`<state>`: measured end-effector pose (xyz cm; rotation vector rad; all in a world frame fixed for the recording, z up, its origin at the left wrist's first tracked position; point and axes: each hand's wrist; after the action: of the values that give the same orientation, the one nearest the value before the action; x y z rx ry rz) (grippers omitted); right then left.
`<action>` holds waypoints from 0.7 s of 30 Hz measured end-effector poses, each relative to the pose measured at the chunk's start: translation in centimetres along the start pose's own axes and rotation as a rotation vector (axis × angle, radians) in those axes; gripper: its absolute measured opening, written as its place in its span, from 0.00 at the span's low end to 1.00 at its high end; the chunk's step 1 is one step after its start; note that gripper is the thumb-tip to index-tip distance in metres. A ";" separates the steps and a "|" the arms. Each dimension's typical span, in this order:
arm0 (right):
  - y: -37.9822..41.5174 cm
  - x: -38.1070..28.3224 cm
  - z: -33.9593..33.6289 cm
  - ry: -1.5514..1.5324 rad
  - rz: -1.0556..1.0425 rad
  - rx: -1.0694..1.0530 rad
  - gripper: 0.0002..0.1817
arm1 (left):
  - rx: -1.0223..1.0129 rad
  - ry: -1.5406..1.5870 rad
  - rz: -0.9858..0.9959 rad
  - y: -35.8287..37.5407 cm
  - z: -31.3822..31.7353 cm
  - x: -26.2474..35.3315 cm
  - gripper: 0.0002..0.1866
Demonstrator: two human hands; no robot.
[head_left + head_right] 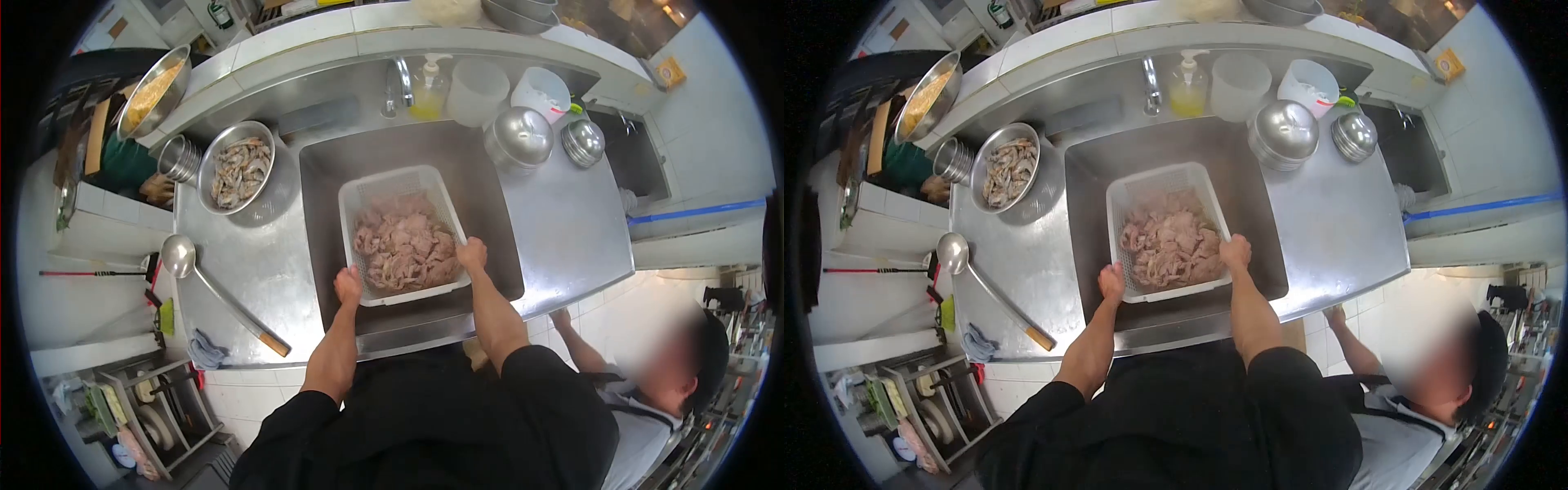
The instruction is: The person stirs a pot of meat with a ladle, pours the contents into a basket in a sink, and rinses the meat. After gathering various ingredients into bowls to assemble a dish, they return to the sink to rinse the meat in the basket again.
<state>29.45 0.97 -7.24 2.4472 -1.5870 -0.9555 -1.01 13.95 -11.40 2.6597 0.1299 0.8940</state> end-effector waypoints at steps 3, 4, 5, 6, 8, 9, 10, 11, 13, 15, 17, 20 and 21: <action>0.9 -0.3 -2.4 -0.033 0.049 0.006 0.17 | 0.015 0.012 0.016 1.2 -2.3 2.1 0.22; 2.1 -1.3 -3.5 -0.047 0.072 0.053 0.17 | 0.013 0.013 0.011 1.6 -3.1 2.5 0.22; 3.2 -2.5 -4.7 -0.064 0.091 0.106 0.16 | 0.015 0.017 0.010 1.7 -3.9 3.3 0.22; 3.8 -3.5 -5.2 -0.084 0.113 0.161 0.16 | 0.015 0.020 0.015 1.3 -4.2 3.7 0.22; 3.6 -4.0 -4.9 -0.053 -0.005 0.240 0.15 | 0.032 0.047 0.012 0.5 -3.7 3.0 0.23; 3.2 -3.7 -5.7 -0.039 -0.065 0.229 0.14 | 0.034 0.065 0.007 0.6 -3.2 2.6 0.23; 2.8 -3.2 -6.4 -0.030 -0.127 0.219 0.14 | 0.030 0.058 0.017 1.5 -3.0 2.7 0.23; 2.7 -2.4 -7.1 0.006 -0.110 0.190 0.14 | 0.035 0.046 0.036 2.2 -3.1 2.9 0.24; 3.5 -3.4 -5.7 -0.038 -0.039 0.250 0.14 | 0.082 0.053 0.078 1.4 -3.8 3.2 0.24; 4.1 -2.3 -4.4 -0.076 -0.046 0.234 0.14 | 0.051 0.086 0.056 0.4 -4.5 3.0 0.24; 3.3 -0.6 -4.8 -0.101 0.034 0.198 0.14 | 0.067 0.104 0.100 1.4 -4.3 3.6 0.24; 2.6 -1.2 -3.9 -0.107 0.072 0.163 0.15 | 0.103 0.064 0.088 1.2 -3.6 3.3 0.24; 2.6 -1.4 -3.5 -0.115 0.071 0.154 0.15 | 0.079 0.063 0.073 1.2 -4.0 3.3 0.24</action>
<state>28.87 -0.01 -2.81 2.4538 -1.8368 -1.0153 -0.80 14.60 -6.16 2.7252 0.0847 1.0167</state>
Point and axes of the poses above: each hand's wrist, its own y-axis away from the middle knuckle, its own z-axis out of the palm, x = y × z, and after that the axes turned 4 degrees about -z, right-handed
